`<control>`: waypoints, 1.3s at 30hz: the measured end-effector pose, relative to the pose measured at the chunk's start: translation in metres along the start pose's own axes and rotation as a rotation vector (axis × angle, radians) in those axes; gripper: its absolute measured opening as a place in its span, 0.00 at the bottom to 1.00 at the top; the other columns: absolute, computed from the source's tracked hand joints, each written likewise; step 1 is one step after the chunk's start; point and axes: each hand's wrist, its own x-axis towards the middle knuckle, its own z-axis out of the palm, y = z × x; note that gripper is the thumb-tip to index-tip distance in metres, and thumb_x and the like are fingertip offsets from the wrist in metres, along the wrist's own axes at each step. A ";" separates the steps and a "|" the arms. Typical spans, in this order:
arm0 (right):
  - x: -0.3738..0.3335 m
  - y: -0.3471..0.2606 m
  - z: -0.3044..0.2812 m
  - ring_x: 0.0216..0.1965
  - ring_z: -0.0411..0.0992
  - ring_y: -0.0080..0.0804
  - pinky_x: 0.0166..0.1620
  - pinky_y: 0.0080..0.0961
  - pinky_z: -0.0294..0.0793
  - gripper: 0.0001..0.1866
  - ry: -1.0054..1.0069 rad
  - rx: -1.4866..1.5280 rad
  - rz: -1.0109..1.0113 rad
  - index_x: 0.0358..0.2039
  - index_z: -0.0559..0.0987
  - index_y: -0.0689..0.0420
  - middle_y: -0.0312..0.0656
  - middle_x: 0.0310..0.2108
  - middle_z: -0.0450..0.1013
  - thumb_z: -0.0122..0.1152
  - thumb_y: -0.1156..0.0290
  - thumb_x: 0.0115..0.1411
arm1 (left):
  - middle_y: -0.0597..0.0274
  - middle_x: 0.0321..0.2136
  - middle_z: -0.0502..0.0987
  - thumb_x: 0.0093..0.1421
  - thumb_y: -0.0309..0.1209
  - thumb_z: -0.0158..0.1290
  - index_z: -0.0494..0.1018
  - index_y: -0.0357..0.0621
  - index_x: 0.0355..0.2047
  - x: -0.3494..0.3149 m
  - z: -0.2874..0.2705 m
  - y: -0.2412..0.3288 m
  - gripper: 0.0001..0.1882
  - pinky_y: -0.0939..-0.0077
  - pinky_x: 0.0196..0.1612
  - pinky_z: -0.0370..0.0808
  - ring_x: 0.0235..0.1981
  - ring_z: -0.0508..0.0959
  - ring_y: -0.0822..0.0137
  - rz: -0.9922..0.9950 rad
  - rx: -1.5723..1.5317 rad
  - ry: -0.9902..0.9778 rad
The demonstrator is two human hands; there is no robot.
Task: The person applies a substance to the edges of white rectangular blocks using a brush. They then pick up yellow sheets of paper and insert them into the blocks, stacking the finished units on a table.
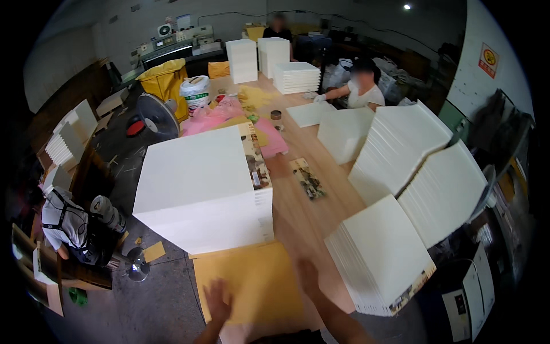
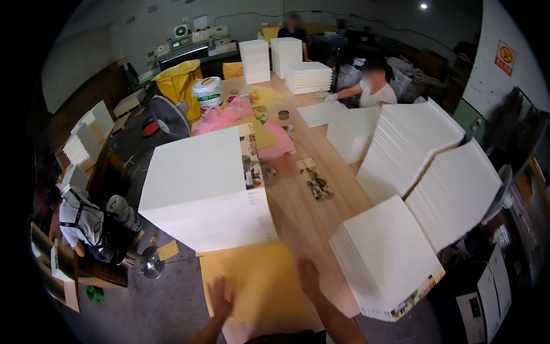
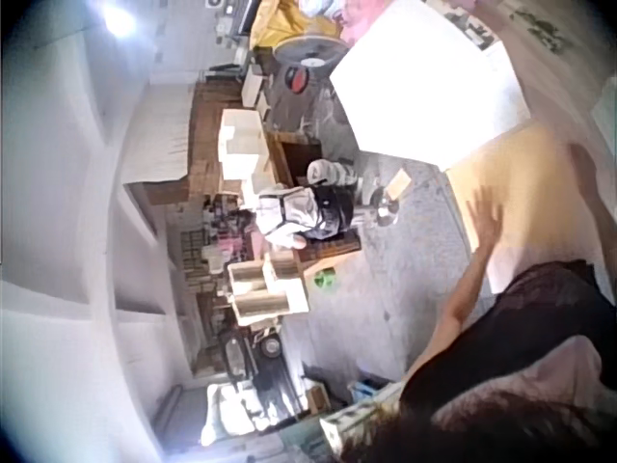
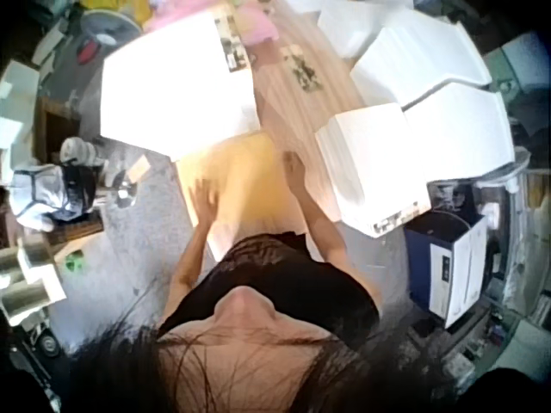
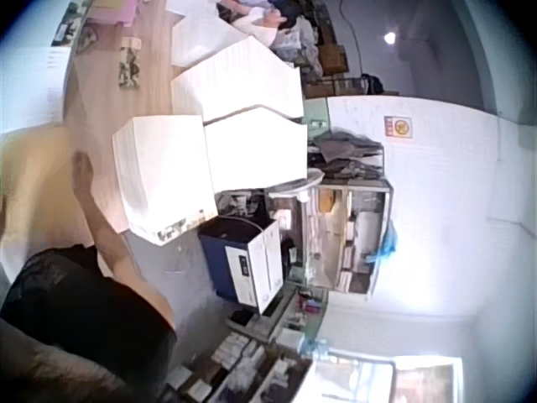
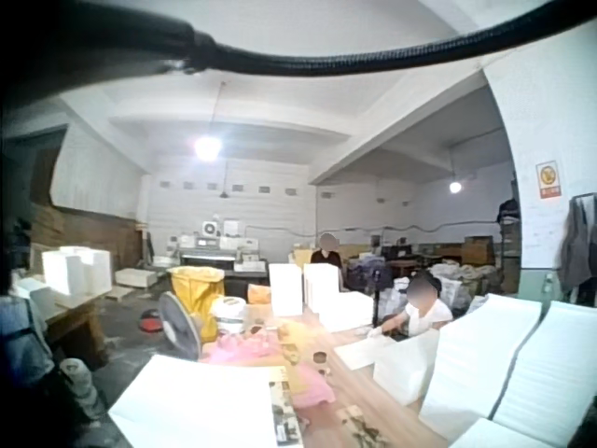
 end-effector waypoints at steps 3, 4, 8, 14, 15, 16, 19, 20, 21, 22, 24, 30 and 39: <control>-0.120 -0.008 -0.074 0.44 0.74 0.50 0.48 0.42 0.73 0.16 -0.112 -0.085 0.088 0.43 0.78 0.60 0.52 0.40 0.76 0.60 0.61 0.61 | 0.47 0.67 0.59 0.63 0.44 0.49 0.59 0.40 0.65 -0.062 0.019 0.031 0.34 0.41 0.70 0.42 0.69 0.55 0.45 0.218 0.108 -0.089; -0.135 0.000 -0.085 0.43 0.75 0.51 0.46 0.43 0.74 0.17 -0.083 -0.163 0.041 0.44 0.77 0.60 0.52 0.40 0.76 0.61 0.61 0.60 | 0.47 0.66 0.59 0.63 0.44 0.49 0.59 0.40 0.65 -0.073 0.027 0.029 0.34 0.41 0.70 0.42 0.69 0.55 0.45 0.191 0.156 -0.048; -0.166 -0.001 -0.097 0.40 0.74 0.53 0.44 0.44 0.74 0.21 -0.084 -0.324 0.071 0.45 0.75 0.63 0.55 0.39 0.75 0.64 0.61 0.58 | 0.45 0.58 0.68 0.63 0.48 0.51 0.63 0.39 0.61 -0.090 0.053 -0.034 0.33 0.46 0.59 0.65 0.58 0.70 0.48 -0.570 0.123 0.281; -0.133 -0.014 -0.043 0.42 0.75 0.55 0.46 0.44 0.75 0.31 -0.072 -0.438 0.300 0.43 0.74 0.67 0.60 0.40 0.75 0.69 0.52 0.52 | 0.56 0.32 0.80 0.64 0.51 0.53 0.76 0.34 0.44 -0.091 0.000 -0.092 0.28 0.74 0.30 0.79 0.29 0.81 0.67 -0.913 -1.127 -0.253; -0.128 -0.021 -0.036 0.43 0.76 0.55 0.46 0.44 0.75 0.32 -0.089 -0.448 0.362 0.43 0.74 0.67 0.60 0.39 0.76 0.70 0.51 0.50 | 0.56 0.34 0.81 0.64 0.50 0.54 0.76 0.35 0.45 -0.095 0.000 -0.095 0.27 0.74 0.31 0.79 0.31 0.81 0.67 -0.860 -1.091 -0.264; -0.126 -0.025 -0.030 0.43 0.76 0.55 0.46 0.44 0.75 0.34 -0.106 -0.458 0.422 0.44 0.74 0.68 0.60 0.39 0.76 0.71 0.50 0.48 | 0.56 0.35 0.81 0.63 0.49 0.55 0.76 0.35 0.47 -0.101 0.000 -0.098 0.27 0.74 0.33 0.80 0.32 0.81 0.66 -0.810 -1.054 -0.274; -0.116 -0.022 -0.029 0.43 0.77 0.55 0.46 0.45 0.76 0.31 -0.153 -0.406 0.549 0.42 0.76 0.67 0.58 0.37 0.77 0.71 0.52 0.48 | 0.56 0.37 0.81 0.64 0.43 0.56 0.75 0.35 0.49 -0.110 0.012 -0.101 0.24 0.73 0.34 0.80 0.34 0.81 0.66 -0.837 -1.026 -0.215; -0.114 -0.024 -0.032 0.41 0.77 0.52 0.45 0.43 0.76 0.29 -0.180 -0.389 0.538 0.41 0.77 0.66 0.56 0.36 0.78 0.71 0.54 0.48 | 0.56 0.38 0.80 0.63 0.42 0.57 0.75 0.34 0.49 -0.111 0.011 -0.095 0.23 0.73 0.35 0.80 0.35 0.82 0.66 -0.864 -1.064 -0.211; -0.117 -0.029 -0.037 0.40 0.78 0.49 0.44 0.42 0.76 0.27 -0.212 -0.373 0.528 0.39 0.78 0.66 0.54 0.35 0.78 0.71 0.56 0.48 | 0.55 0.38 0.80 0.63 0.41 0.57 0.74 0.34 0.50 -0.114 0.006 -0.087 0.23 0.73 0.35 0.81 0.35 0.82 0.66 -0.895 -1.101 -0.207; -0.119 -0.030 -0.040 0.39 0.78 0.46 0.43 0.40 0.76 0.25 -0.243 -0.357 0.519 0.38 0.79 0.66 0.52 0.34 0.78 0.71 0.57 0.48 | 0.55 0.39 0.80 0.63 0.40 0.58 0.74 0.33 0.50 -0.118 0.001 -0.082 0.23 0.72 0.36 0.81 0.35 0.82 0.66 -0.925 -1.137 -0.202; -0.125 0.006 -0.041 0.35 0.77 0.39 0.40 0.35 0.77 0.21 -0.237 -0.190 0.493 0.36 0.80 0.65 0.48 0.32 0.78 0.71 0.61 0.48 | 0.54 0.39 0.80 0.62 0.39 0.59 0.74 0.33 0.49 -0.120 -0.002 -0.075 0.22 0.72 0.35 0.81 0.36 0.82 0.65 -1.004 -1.248 -0.146; -0.131 0.004 -0.049 0.28 0.74 0.28 0.32 0.25 0.75 0.14 -0.223 0.186 0.545 0.36 0.79 0.67 0.44 0.30 0.77 0.70 0.71 0.51 | 0.54 0.38 0.80 0.61 0.39 0.59 0.75 0.32 0.48 -0.140 0.008 -0.090 0.22 0.74 0.35 0.81 0.36 0.82 0.65 -0.980 -1.161 -0.206; -0.135 0.002 -0.054 0.26 0.74 0.28 0.29 0.26 0.74 0.13 -0.251 0.256 0.512 0.34 0.78 0.66 0.44 0.28 0.76 0.69 0.72 0.51 | 0.56 0.35 0.81 0.61 0.40 0.59 0.76 0.32 0.48 -0.141 0.009 -0.098 0.23 0.77 0.31 0.80 0.31 0.81 0.69 -0.975 -1.048 -0.252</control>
